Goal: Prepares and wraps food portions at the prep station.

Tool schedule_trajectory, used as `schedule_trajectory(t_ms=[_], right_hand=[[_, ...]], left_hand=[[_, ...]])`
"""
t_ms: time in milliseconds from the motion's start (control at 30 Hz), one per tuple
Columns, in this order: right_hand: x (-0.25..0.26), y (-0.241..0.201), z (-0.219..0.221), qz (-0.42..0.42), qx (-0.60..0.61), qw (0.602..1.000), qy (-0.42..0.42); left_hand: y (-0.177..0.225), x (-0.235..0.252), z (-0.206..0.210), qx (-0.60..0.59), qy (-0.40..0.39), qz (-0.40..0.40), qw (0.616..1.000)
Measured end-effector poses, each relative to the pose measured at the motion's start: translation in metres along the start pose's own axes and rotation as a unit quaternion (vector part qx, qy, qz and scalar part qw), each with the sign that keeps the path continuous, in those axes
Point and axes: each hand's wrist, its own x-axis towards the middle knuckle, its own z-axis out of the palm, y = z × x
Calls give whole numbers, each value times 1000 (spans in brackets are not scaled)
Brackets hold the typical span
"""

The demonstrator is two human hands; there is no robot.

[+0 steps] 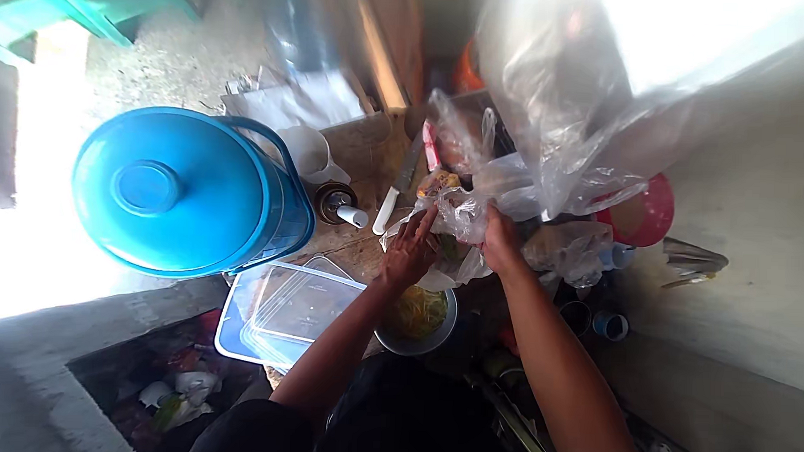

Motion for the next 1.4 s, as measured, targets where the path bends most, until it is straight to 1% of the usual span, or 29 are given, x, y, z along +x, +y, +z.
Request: schedule_trajectory(t_ms=[100,200,267,300,367,400,467,567,633,700,800,867,933,967,1000,1067,1100,1167,1200,1233,1267,1300,1333,1367,1400], right_hand=[[0,0,3,10,25,999,-20],[-3,-2,0,26,53,997,-50],[-7,-1,-8,37,57,994,-87],[-12,-1,-13,32,45,993,-102],[-23,1,-22,3,8,992,-126],[-29,0,-26,-19,-11,990,-138],[-45,-2,-33,-102,-72,982,-138],[-76,-5,-44,-240,-123,958,-103],[-97,-6,-52,-287,-133,947,-59],[-114,-5,-60,-304,-140,942,-10],[-132,-4,-67,-324,-145,934,27],[-141,-1,-70,-338,-140,930,38],[-149,1,-74,-336,-113,934,49],[-154,2,-77,-332,-99,937,49],[-159,3,-82,-324,-102,940,36],[-170,6,-97,-295,-183,937,-18],[-175,10,-106,-272,-242,929,-57],[-182,25,-123,-217,-336,907,-129],[-182,34,-129,-197,-365,900,-138],[-182,40,-135,-184,-382,898,-122],[-182,43,-139,-175,-389,900,-86],[-182,42,-142,-171,-392,903,-44],[-181,40,-143,-170,-394,903,-7],[-177,40,-142,-173,-395,902,22],[-169,40,-140,-182,-396,899,44]], left_hand=[[-2,11,-8,-42,10,-14,999],[-5,12,-15,-93,30,-17,995],[-10,9,-16,-175,4,-13,985],[-13,7,-15,-240,-25,-10,970],[-17,1,-11,-370,-76,-11,926],[-16,-2,-10,-409,-96,-11,907],[-7,-14,-13,-444,-107,-8,890],[18,-35,-23,-475,-69,3,877],[25,-43,-23,-504,-57,29,862],[29,-48,-19,-513,-54,53,855],[36,-55,-16,-509,-65,66,856],[43,-61,-18,-506,-100,60,855],[48,-69,-17,-505,-143,61,849],[50,-74,-14,-501,-151,64,850],[52,-80,-9,-484,-149,62,860],[59,-94,6,-414,-147,63,896],[62,-101,15,-367,-154,81,914],[66,-115,36,-301,-168,130,930],[68,-118,43,-284,-185,149,929],[69,-118,45,-274,-213,157,925],[71,-113,40,-274,-236,156,919],[72,-105,32,-281,-235,142,920],[69,-96,22,-291,-208,117,927],[62,-83,14,-297,-161,84,938],[49,-66,11,-285,-93,65,952]])
